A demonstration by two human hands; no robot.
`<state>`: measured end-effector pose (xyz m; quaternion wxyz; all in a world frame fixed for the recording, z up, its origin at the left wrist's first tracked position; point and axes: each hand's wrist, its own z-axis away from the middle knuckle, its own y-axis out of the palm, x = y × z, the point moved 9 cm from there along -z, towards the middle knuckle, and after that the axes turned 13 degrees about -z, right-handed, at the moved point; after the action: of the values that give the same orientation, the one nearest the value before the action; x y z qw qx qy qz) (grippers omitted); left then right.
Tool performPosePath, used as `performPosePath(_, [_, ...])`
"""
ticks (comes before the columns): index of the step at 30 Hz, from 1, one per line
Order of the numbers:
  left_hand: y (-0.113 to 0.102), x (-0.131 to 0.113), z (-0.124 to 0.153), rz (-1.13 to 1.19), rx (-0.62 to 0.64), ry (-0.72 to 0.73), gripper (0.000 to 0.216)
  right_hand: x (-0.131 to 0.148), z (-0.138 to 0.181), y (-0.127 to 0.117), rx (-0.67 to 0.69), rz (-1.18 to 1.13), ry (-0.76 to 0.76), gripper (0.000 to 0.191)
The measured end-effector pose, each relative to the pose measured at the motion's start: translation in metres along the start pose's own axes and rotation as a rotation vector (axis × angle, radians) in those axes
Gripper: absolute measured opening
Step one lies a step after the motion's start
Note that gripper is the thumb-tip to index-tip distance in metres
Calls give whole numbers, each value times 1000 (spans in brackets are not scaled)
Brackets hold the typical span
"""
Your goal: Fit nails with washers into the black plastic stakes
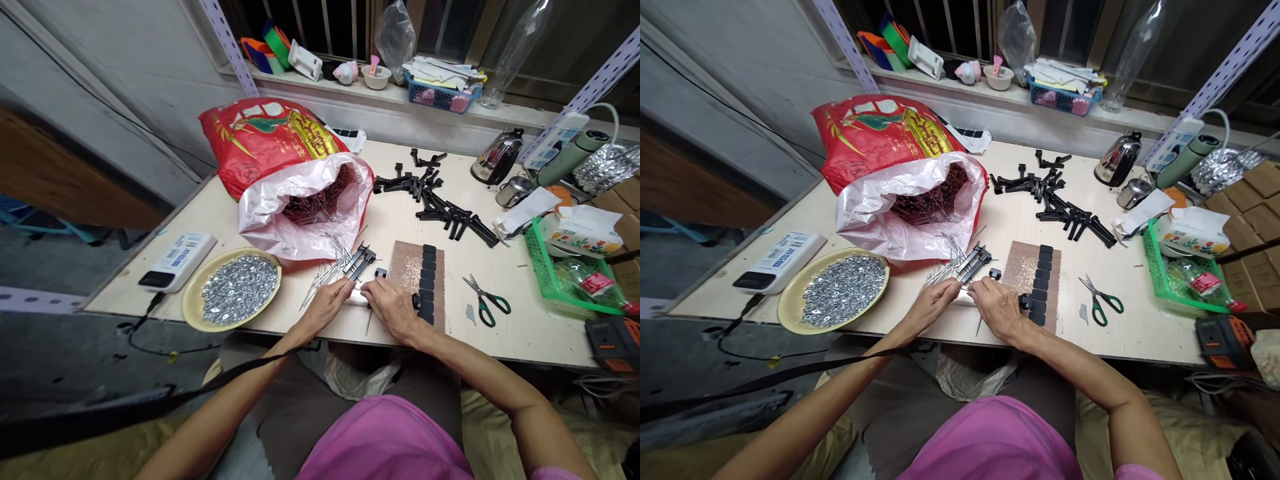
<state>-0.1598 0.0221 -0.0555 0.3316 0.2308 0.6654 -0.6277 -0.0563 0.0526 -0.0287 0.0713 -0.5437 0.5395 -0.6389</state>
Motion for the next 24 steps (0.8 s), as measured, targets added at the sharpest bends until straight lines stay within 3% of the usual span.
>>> performPosePath(4, [-2, -1, 2, 20, 4, -13, 34, -13, -4, 13, 179, -373, 164, 27])
performPosePath(6, [1, 0, 2, 88, 53, -38, 38, -13, -4, 14, 218, -406, 156, 29])
performPosePath(11, [28, 13, 10, 435, 299, -297, 49, 9, -1, -2, 38, 86, -205, 22])
performPosePath(13, [30, 14, 10, 470, 303, -322, 50, 17, 3, -3, -3, 232, -309, 24])
performPosePath(15, [24, 11, 6, 388, 250, -259, 50, 20, 5, -2, -4, 287, -346, 26])
performPosePath(17, [14, 5, 2, 237, 176, -150, 48, 18, 5, -1, 30, 253, -306, 25])
performPosePath(20, [4, -4, -1, 56, 76, -38, 44, 4, -1, -3, 78, 10, -93, 20])
performPosePath(24, [1, -5, 1, 81, 51, -47, 42, -7, -5, -5, 89, -258, 99, 16])
